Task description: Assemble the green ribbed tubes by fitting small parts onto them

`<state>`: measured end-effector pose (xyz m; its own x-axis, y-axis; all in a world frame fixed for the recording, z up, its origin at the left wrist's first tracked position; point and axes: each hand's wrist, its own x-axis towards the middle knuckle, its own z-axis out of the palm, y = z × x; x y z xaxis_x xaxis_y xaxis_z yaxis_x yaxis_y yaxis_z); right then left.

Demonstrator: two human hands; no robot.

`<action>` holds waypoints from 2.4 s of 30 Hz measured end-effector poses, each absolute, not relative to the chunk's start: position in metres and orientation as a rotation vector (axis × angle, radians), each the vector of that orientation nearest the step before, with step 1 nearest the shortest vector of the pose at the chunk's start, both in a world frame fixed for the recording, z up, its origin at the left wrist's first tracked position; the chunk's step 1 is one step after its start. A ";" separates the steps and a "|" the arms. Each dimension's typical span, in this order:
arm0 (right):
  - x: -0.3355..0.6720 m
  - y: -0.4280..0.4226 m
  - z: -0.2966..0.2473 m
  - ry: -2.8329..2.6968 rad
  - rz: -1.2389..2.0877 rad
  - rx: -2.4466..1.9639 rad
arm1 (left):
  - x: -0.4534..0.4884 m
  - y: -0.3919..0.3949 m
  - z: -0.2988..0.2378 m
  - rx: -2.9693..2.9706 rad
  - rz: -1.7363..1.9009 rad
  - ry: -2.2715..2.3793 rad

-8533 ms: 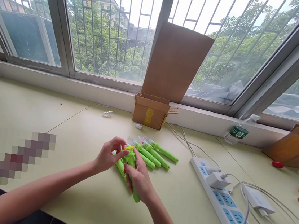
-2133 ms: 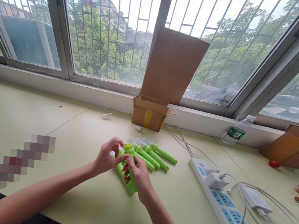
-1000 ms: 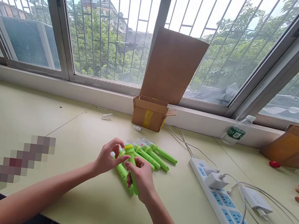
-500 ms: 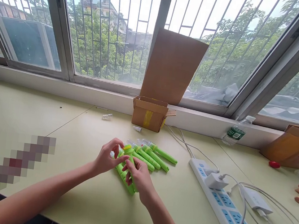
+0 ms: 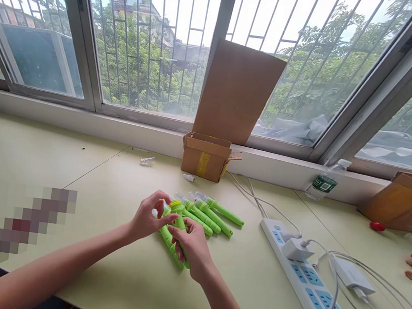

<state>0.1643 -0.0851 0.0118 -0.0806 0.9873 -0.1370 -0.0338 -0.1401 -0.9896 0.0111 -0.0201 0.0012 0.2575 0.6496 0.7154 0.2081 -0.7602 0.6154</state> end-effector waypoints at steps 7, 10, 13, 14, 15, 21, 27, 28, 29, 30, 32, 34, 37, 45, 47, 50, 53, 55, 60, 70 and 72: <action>0.164 -0.086 0.011 -1.117 1.364 -1.224 | 0.011 -0.020 0.001 2.120 1.498 0.778; 0.164 -0.085 0.011 -1.109 1.363 -1.215 | 0.010 -0.019 0.001 2.109 1.506 0.779; 0.165 -0.085 0.012 -1.114 1.388 -1.218 | 0.011 -0.019 0.001 2.096 1.500 0.781; 0.166 -0.085 0.012 -1.123 1.391 -1.219 | 0.011 -0.019 0.002 2.093 1.498 0.780; 0.166 -0.085 0.012 -1.137 1.387 -1.219 | 0.011 -0.020 0.002 2.091 1.498 0.779; 0.167 -0.084 0.012 -1.234 1.323 -1.209 | 0.011 -0.021 0.003 2.110 1.507 0.788; 0.165 -0.085 0.012 -1.229 1.407 -1.175 | 0.011 -0.021 0.002 2.105 1.492 0.797; 0.165 -0.086 0.012 -1.214 1.421 -1.170 | 0.011 -0.021 0.002 2.105 1.490 0.800; 0.166 -0.086 0.012 -1.198 1.436 -1.166 | 0.011 -0.021 0.002 2.105 1.489 0.801; 0.166 -0.086 0.012 -1.183 1.450 -1.165 | 0.011 -0.022 0.002 2.103 1.488 0.800; 0.167 -0.087 0.013 -1.157 1.459 -1.180 | 0.012 -0.022 0.002 2.094 1.481 0.796; 0.168 -0.088 0.014 -1.151 1.454 -1.204 | 0.012 -0.022 0.000 2.079 1.470 0.799; 0.167 -0.088 0.014 -1.170 1.455 -1.219 | 0.012 -0.021 -0.002 2.050 1.440 0.810; 0.168 -0.086 0.014 -1.179 1.402 -1.118 | 0.009 -0.018 0.000 2.026 1.426 0.824; 0.168 -0.085 0.016 -1.218 1.387 -1.089 | 0.009 -0.018 0.001 2.025 1.433 0.826; 0.168 -0.087 0.018 -1.246 1.398 -1.088 | 0.009 -0.019 0.002 2.024 1.431 0.828; 0.166 -0.089 0.019 -1.191 1.476 -1.133 | 0.009 -0.019 0.002 2.025 1.426 0.819; 0.165 -0.091 0.020 -1.153 1.513 -1.161 | 0.009 -0.019 0.001 2.027 1.421 0.813; 0.164 -0.091 0.017 -1.163 1.460 -1.198 | 0.010 -0.020 0.001 2.024 1.397 0.827; 0.167 -0.086 0.014 -1.253 1.364 -1.151 | 0.009 -0.021 0.004 2.025 1.439 0.819; 0.168 -0.086 0.015 -1.282 1.345 -1.141 | 0.009 -0.021 0.004 2.027 1.447 0.810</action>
